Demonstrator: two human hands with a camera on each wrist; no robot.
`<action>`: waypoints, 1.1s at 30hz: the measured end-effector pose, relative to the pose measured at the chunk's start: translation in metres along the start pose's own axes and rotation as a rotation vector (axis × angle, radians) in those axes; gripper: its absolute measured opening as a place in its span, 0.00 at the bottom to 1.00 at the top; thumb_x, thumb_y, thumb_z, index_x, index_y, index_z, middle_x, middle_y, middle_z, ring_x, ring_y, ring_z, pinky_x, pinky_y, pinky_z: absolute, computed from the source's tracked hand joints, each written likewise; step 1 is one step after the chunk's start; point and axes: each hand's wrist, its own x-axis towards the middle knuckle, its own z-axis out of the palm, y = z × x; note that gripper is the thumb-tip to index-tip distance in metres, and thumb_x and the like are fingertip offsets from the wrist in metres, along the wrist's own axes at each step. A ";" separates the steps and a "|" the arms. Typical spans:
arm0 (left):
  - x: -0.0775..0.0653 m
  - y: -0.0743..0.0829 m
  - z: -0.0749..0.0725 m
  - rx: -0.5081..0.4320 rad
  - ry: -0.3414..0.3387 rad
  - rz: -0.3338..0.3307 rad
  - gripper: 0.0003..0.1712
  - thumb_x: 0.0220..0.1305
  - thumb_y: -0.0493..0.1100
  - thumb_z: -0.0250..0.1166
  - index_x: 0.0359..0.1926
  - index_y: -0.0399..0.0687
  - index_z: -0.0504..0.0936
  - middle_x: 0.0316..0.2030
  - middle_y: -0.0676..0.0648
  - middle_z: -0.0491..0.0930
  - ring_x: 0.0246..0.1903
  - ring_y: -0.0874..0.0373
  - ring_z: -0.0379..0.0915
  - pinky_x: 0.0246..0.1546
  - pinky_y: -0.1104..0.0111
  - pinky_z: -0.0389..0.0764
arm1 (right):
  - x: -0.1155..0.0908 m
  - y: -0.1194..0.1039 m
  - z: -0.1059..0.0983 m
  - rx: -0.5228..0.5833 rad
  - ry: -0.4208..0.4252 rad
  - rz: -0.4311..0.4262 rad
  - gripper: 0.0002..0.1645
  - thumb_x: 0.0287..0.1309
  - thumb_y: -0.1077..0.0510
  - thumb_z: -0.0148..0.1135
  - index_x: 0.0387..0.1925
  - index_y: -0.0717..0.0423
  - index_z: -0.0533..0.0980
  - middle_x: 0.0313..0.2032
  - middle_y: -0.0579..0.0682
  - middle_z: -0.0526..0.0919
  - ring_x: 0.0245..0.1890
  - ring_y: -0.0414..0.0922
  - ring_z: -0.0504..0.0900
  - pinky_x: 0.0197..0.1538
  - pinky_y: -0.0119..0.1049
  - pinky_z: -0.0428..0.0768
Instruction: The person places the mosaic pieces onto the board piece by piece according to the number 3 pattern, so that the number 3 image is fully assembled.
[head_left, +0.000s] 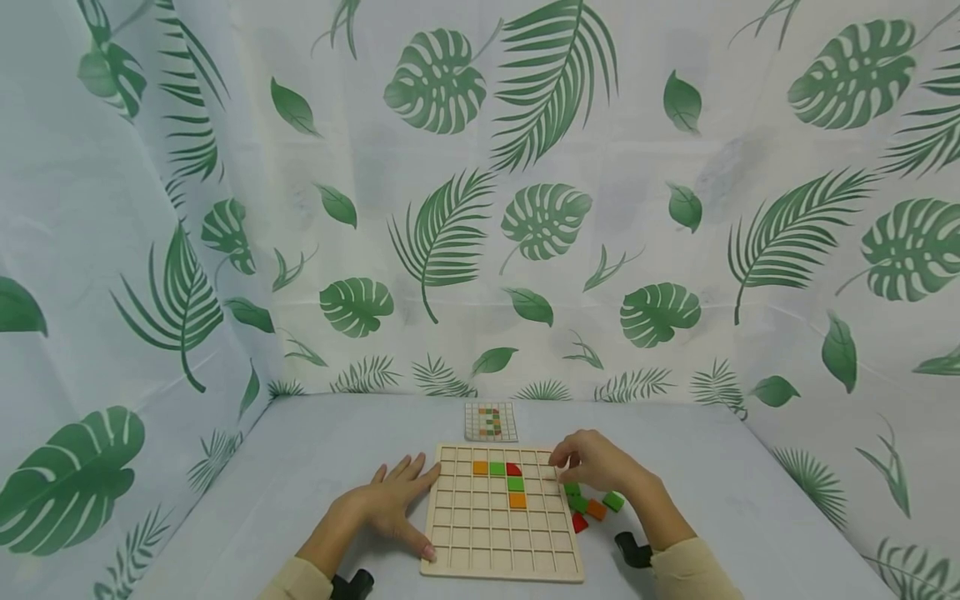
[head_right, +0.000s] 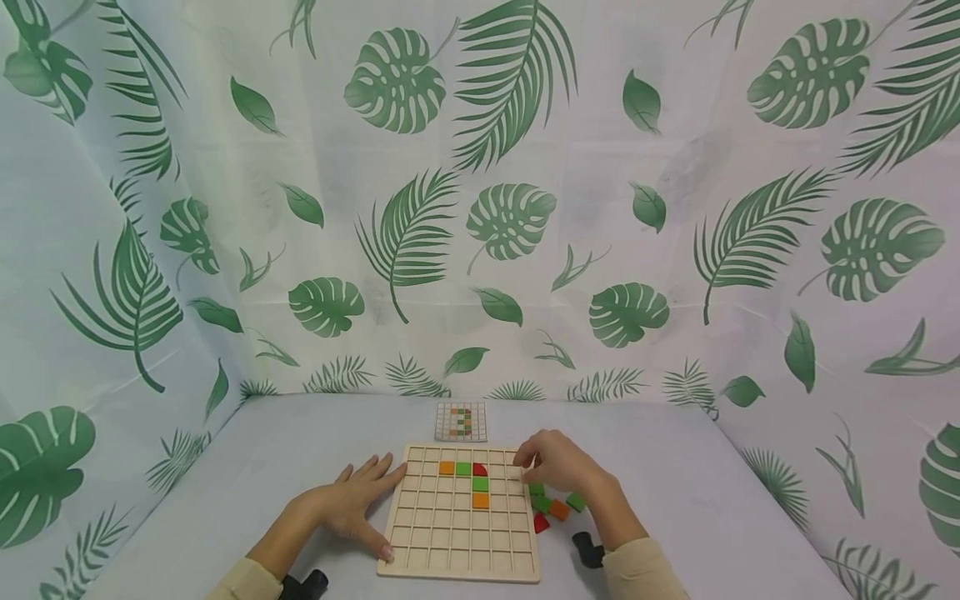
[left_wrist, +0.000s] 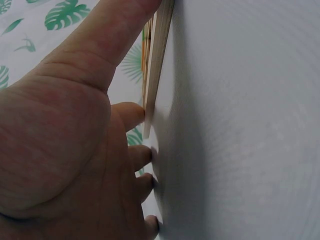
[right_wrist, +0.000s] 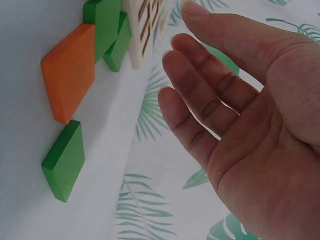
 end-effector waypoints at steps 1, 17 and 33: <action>0.000 0.000 0.000 -0.002 -0.001 -0.001 0.77 0.37 0.79 0.78 0.84 0.57 0.52 0.84 0.39 0.44 0.83 0.39 0.35 0.79 0.33 0.38 | 0.000 0.001 0.000 0.002 0.000 0.005 0.11 0.55 0.66 0.76 0.42 0.58 0.88 0.37 0.46 0.88 0.36 0.44 0.80 0.35 0.32 0.82; -0.001 0.001 -0.001 -0.008 -0.007 -0.004 0.77 0.37 0.78 0.79 0.84 0.57 0.52 0.84 0.39 0.44 0.83 0.38 0.35 0.79 0.33 0.37 | -0.002 0.009 0.004 -0.003 -0.019 0.108 0.12 0.49 0.68 0.79 0.36 0.53 0.88 0.35 0.45 0.87 0.36 0.44 0.80 0.37 0.36 0.84; -0.001 0.001 -0.002 -0.003 -0.002 0.004 0.77 0.37 0.78 0.78 0.84 0.56 0.52 0.84 0.38 0.44 0.83 0.37 0.35 0.78 0.32 0.38 | 0.000 0.012 0.008 -0.003 -0.030 0.159 0.10 0.49 0.69 0.79 0.31 0.53 0.87 0.28 0.44 0.84 0.29 0.44 0.78 0.33 0.36 0.82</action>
